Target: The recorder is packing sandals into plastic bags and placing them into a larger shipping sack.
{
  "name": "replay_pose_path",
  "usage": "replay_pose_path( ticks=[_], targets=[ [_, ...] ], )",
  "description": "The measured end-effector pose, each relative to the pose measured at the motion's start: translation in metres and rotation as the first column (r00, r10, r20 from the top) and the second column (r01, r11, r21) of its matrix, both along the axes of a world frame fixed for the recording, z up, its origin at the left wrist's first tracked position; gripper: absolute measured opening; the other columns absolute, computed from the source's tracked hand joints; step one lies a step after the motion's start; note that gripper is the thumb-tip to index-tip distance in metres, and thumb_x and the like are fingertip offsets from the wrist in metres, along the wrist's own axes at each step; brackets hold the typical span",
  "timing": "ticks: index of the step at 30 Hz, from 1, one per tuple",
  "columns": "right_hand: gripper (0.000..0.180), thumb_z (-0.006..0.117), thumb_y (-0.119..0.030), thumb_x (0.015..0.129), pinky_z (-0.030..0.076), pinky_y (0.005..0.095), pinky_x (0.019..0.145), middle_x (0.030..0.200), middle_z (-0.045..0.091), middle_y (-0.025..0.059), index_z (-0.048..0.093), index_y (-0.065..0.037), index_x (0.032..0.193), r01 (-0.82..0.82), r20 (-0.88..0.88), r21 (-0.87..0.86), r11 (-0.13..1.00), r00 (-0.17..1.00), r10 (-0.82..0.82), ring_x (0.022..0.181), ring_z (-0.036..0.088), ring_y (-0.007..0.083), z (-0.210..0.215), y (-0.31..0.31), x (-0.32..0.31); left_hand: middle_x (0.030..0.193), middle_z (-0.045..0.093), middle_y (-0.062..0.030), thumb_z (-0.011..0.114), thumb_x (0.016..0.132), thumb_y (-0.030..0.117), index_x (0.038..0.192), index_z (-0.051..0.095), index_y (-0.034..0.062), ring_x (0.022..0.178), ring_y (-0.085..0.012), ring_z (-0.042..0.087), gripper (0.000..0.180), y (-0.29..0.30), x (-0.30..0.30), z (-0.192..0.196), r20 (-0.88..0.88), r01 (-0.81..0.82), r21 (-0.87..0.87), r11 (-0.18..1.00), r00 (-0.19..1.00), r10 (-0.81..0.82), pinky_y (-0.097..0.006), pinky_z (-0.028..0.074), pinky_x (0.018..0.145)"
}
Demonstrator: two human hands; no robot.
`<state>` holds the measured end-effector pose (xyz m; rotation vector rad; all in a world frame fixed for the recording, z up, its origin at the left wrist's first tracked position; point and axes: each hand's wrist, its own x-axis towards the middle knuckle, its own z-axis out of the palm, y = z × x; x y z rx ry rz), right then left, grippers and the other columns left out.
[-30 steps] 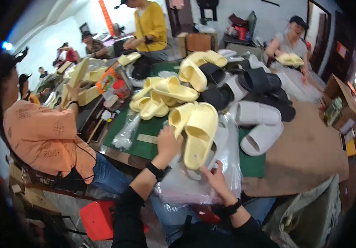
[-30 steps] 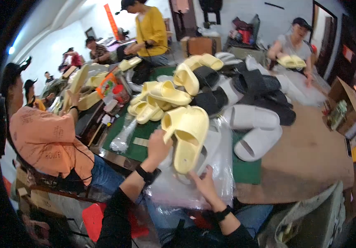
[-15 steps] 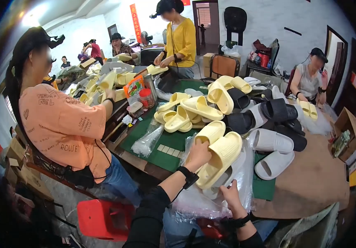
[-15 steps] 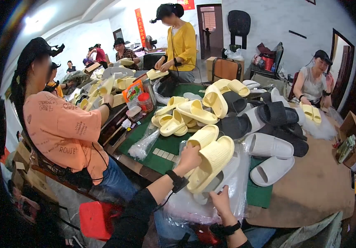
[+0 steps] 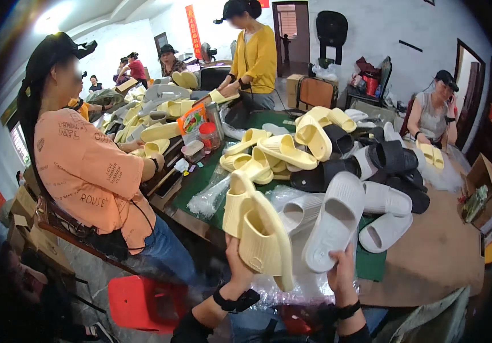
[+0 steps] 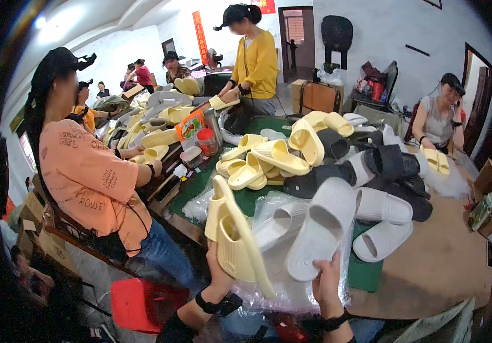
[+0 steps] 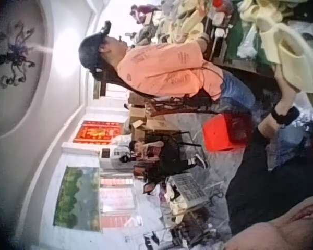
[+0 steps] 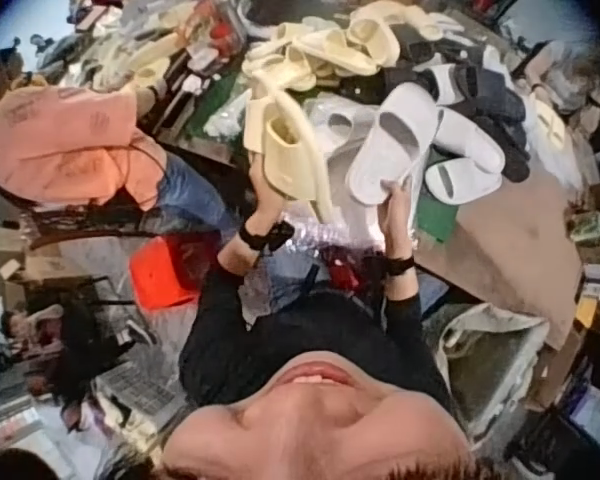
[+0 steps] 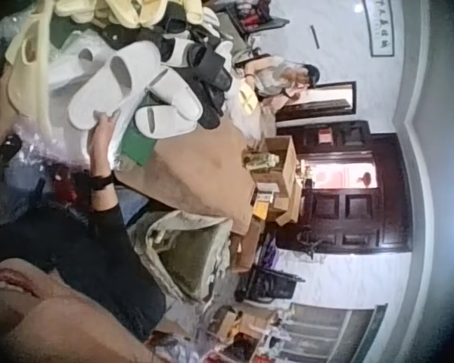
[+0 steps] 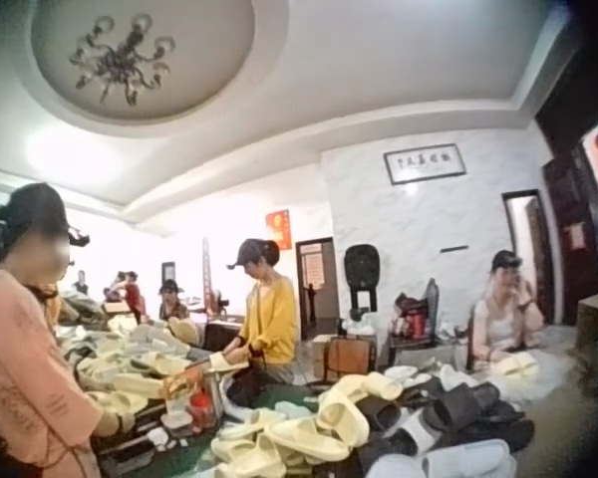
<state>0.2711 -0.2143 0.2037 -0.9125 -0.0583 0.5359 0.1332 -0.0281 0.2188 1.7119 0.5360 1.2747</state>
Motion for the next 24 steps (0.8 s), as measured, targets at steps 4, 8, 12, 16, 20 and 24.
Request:
replay_pose_path(
  ticks=[4, 8, 12, 16, 20, 24],
  targets=[
    [0.07, 0.048, 0.008, 0.074, 0.044, 0.0355, 0.097, 0.127, 0.049, 0.0132, 0.03, -0.006, 0.14, -0.042, 0.151, 0.125, 0.991, 0.988, 0.022, 0.115, 0.051, 0.024, 0.041, 0.002, 0.005, 0.122, 0.051, -0.0092, 0.06, 0.088, 0.009, 0.128, 0.048, -0.0002, 0.114, -0.0208, 0.05, 0.043, 0.004, -0.035, -0.019, -0.08, 0.027, -0.136, 0.99, 0.996, -0.038, -0.029, 0.041, 0.097],
    [0.073, 0.051, 0.004, 0.075, 0.043, 0.0376, 0.1, 0.13, 0.047, 0.012, 0.027, -0.008, 0.144, 0.086, 0.249, 0.231, 0.969, 0.958, -0.144, 0.119, 0.05, 0.0256, 0.072, -0.035, 0.016, 0.106, 0.059, -0.0044, 0.044, 0.101, 0.021, 0.125, 0.049, 0.0039, 0.093, -0.0139, 0.061, 0.03, -0.009, -0.035, -0.002, 0.214, 0.172, -0.522, 0.835, 0.974, -0.067, -0.03, 0.052, 0.081],
    [0.054, 0.052, -0.009, 0.084, 0.041, 0.0367, 0.1, 0.127, 0.051, 0.0111, 0.04, -0.003, 0.137, 0.365, 0.31, 0.21, 0.907, 0.855, -0.416, 0.118, 0.05, 0.0241, 0.092, -0.077, 0.035, 0.109, 0.057, -0.0051, 0.054, 0.094, 0.014, 0.13, 0.044, 0.0018, 0.093, -0.0124, 0.059, 0.039, -0.01, -0.033, -0.003, 0.161, 0.29, -0.445, 0.847, 0.957, -0.243, -0.027, 0.051, 0.08],
    [0.045, 0.051, -0.006, 0.089, 0.043, 0.0352, 0.096, 0.124, 0.053, 0.0134, 0.043, -0.001, 0.134, 0.632, 0.532, 0.052, 0.773, 0.638, -0.557, 0.114, 0.053, 0.0244, 0.092, -0.146, 0.069, 0.108, 0.058, -0.0067, 0.053, 0.096, 0.017, 0.129, 0.044, -0.0001, 0.094, -0.0142, 0.06, 0.039, -0.015, -0.026, -0.001, -0.201, 0.18, -0.08, 0.98, 0.961, -0.192, -0.028, 0.051, 0.08],
    [0.049, 0.057, -0.007, 0.089, 0.045, 0.0366, 0.096, 0.123, 0.054, 0.018, 0.043, -0.001, 0.135, 0.719, 0.499, 0.067, 0.691, 0.576, -0.648, 0.116, 0.052, 0.0275, 0.057, -0.227, 0.107, 0.115, 0.055, -0.0073, 0.048, 0.097, 0.015, 0.13, 0.044, -0.0028, 0.105, -0.0182, 0.056, 0.037, -0.045, 0.007, 0.007, 0.308, 0.402, -0.709, 0.579, 0.916, -0.258, -0.031, 0.048, 0.089],
    [0.049, 0.058, -0.013, 0.091, 0.043, 0.039, 0.097, 0.127, 0.051, 0.0177, 0.044, 0.0, 0.135, 0.766, 0.336, -0.034, 0.642, 0.613, -0.715, 0.116, 0.051, 0.0278, 0.032, -0.265, 0.129, 0.117, 0.054, -0.0137, 0.062, 0.084, 0.007, 0.113, 0.064, 0.0007, 0.111, -0.0268, 0.051, 0.03, -0.059, 0.045, -0.02, -0.046, 0.303, -0.365, 0.88, 0.938, -0.343, -0.037, 0.041, 0.097]
  ],
)
